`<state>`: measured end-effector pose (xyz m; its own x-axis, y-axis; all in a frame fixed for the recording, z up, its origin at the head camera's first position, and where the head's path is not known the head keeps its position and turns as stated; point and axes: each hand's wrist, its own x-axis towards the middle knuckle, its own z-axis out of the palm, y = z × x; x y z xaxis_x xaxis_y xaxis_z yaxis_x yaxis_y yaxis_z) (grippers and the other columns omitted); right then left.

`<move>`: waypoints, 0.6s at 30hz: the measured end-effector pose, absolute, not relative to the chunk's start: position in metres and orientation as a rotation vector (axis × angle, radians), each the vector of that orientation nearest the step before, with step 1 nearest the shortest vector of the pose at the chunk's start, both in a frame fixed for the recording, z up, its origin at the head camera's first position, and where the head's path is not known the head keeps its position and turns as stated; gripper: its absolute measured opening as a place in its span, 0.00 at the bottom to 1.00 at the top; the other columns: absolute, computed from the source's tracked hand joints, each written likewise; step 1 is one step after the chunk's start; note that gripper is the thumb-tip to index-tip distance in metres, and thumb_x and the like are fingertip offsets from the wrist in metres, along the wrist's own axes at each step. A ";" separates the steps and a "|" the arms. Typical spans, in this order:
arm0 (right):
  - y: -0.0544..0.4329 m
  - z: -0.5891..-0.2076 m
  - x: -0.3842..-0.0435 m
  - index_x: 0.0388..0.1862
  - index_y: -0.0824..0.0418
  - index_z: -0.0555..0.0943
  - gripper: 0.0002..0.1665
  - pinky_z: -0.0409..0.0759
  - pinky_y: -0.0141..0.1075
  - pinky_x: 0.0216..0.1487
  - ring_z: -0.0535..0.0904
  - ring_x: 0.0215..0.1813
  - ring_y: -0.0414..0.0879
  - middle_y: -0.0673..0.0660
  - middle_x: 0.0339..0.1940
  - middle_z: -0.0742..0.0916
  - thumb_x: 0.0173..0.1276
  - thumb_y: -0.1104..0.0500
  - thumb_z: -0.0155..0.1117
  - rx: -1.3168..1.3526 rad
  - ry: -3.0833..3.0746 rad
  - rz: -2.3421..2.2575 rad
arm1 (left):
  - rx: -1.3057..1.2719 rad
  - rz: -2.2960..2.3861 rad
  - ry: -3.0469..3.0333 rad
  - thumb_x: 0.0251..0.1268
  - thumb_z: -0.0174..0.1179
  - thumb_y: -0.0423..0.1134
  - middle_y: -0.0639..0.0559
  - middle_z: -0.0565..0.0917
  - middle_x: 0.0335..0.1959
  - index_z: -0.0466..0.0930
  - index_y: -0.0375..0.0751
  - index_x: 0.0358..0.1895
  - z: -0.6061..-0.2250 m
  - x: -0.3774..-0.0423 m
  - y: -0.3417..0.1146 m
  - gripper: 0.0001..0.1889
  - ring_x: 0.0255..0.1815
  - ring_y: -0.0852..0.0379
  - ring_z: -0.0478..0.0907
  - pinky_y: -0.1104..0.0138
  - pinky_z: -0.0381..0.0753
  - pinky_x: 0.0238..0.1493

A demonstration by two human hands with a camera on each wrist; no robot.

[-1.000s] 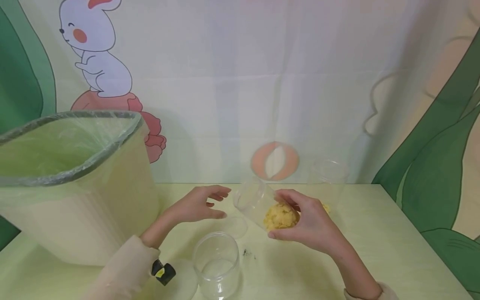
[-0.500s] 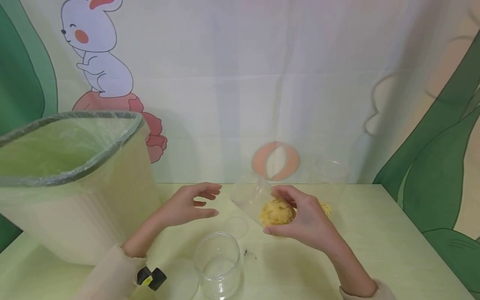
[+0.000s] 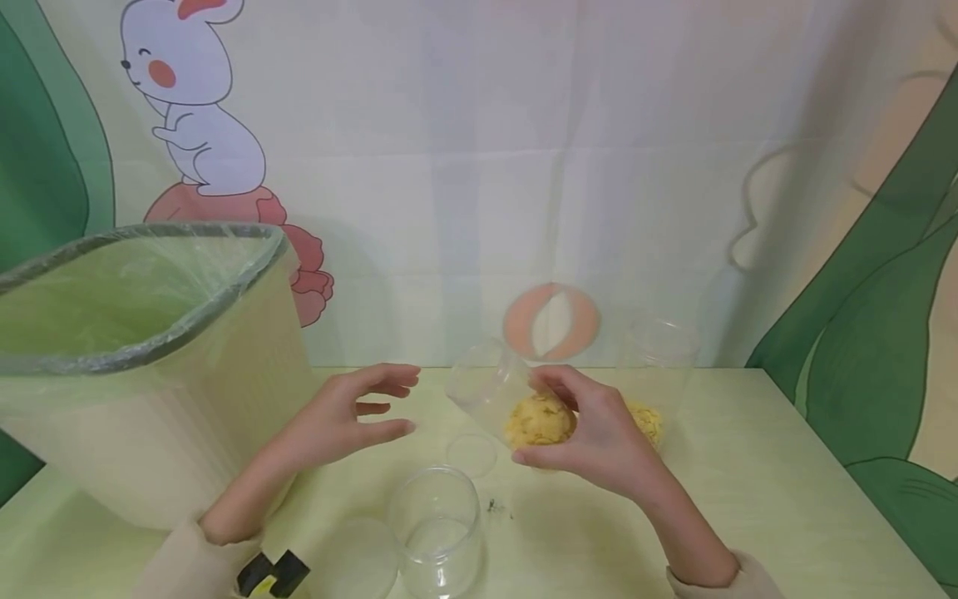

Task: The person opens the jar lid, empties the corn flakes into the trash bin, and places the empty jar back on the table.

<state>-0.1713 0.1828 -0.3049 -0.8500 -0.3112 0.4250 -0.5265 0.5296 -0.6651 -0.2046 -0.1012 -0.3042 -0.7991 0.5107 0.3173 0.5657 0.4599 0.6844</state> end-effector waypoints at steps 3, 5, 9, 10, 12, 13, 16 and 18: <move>0.180 -0.304 -0.172 0.52 0.63 0.74 0.39 0.75 0.46 0.52 0.78 0.51 0.54 0.58 0.49 0.81 0.38 0.56 0.79 0.715 -2.513 1.223 | -0.957 -1.282 -2.613 0.52 0.66 0.34 0.44 0.76 0.54 0.70 0.36 0.58 -0.301 -0.199 -0.104 0.28 0.52 0.47 0.75 0.62 0.77 0.50; 0.179 -0.303 -0.173 0.52 0.64 0.74 0.40 0.75 0.46 0.53 0.77 0.52 0.54 0.59 0.49 0.81 0.39 0.56 0.79 0.725 -2.512 1.224 | -0.945 -1.288 -2.603 0.52 0.66 0.34 0.44 0.76 0.54 0.70 0.36 0.58 -0.299 -0.195 -0.105 0.28 0.52 0.47 0.75 0.62 0.77 0.50; 0.175 -0.302 -0.173 0.53 0.65 0.73 0.40 0.75 0.47 0.53 0.77 0.52 0.54 0.60 0.49 0.81 0.39 0.56 0.79 0.740 -2.506 1.218 | -0.927 -1.301 -2.567 0.52 0.66 0.34 0.45 0.77 0.53 0.71 0.37 0.57 -0.297 -0.189 -0.109 0.27 0.51 0.47 0.75 0.63 0.77 0.50; 0.174 -0.302 -0.173 0.53 0.65 0.73 0.40 0.75 0.47 0.53 0.77 0.52 0.54 0.60 0.49 0.81 0.39 0.56 0.79 0.741 -2.505 1.217 | -0.922 -1.300 -2.560 0.52 0.66 0.35 0.45 0.77 0.53 0.71 0.37 0.57 -0.297 -0.187 -0.110 0.26 0.51 0.48 0.75 0.63 0.77 0.50; 0.172 -0.302 -0.173 0.52 0.65 0.73 0.40 0.75 0.47 0.53 0.77 0.52 0.54 0.60 0.48 0.82 0.39 0.57 0.79 0.748 -2.499 1.215 | -0.910 -1.302 -2.548 0.52 0.66 0.35 0.46 0.77 0.52 0.72 0.38 0.57 -0.297 -0.185 -0.112 0.26 0.51 0.49 0.75 0.63 0.77 0.50; 0.171 -0.302 -0.174 0.52 0.65 0.73 0.40 0.75 0.46 0.53 0.77 0.51 0.54 0.60 0.48 0.82 0.39 0.57 0.79 0.751 -2.496 1.214 | -0.902 -1.300 -2.544 0.53 0.66 0.36 0.46 0.77 0.52 0.72 0.38 0.57 -0.296 -0.183 -0.114 0.26 0.51 0.49 0.75 0.63 0.77 0.50; 0.169 -0.301 -0.174 0.53 0.65 0.73 0.40 0.75 0.46 0.53 0.77 0.52 0.54 0.60 0.49 0.82 0.39 0.57 0.79 0.765 -2.489 1.219 | -0.870 -1.303 -2.538 0.53 0.65 0.36 0.45 0.77 0.52 0.72 0.38 0.57 -0.294 -0.179 -0.118 0.26 0.51 0.51 0.75 0.62 0.77 0.50; 0.167 -0.301 -0.174 0.53 0.64 0.73 0.40 0.75 0.46 0.53 0.77 0.52 0.54 0.60 0.49 0.81 0.39 0.56 0.79 0.773 -2.488 1.221 | -0.840 -1.312 -2.533 0.52 0.66 0.35 0.46 0.77 0.52 0.72 0.39 0.57 -0.292 -0.176 -0.121 0.26 0.50 0.52 0.75 0.63 0.77 0.50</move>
<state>-0.1738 0.1670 -0.3007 -0.8235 -0.3454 0.4500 -0.5673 0.5045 -0.6509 -0.1756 -0.1208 -0.2916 -0.8276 0.4038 0.3899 0.5514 0.4550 0.6993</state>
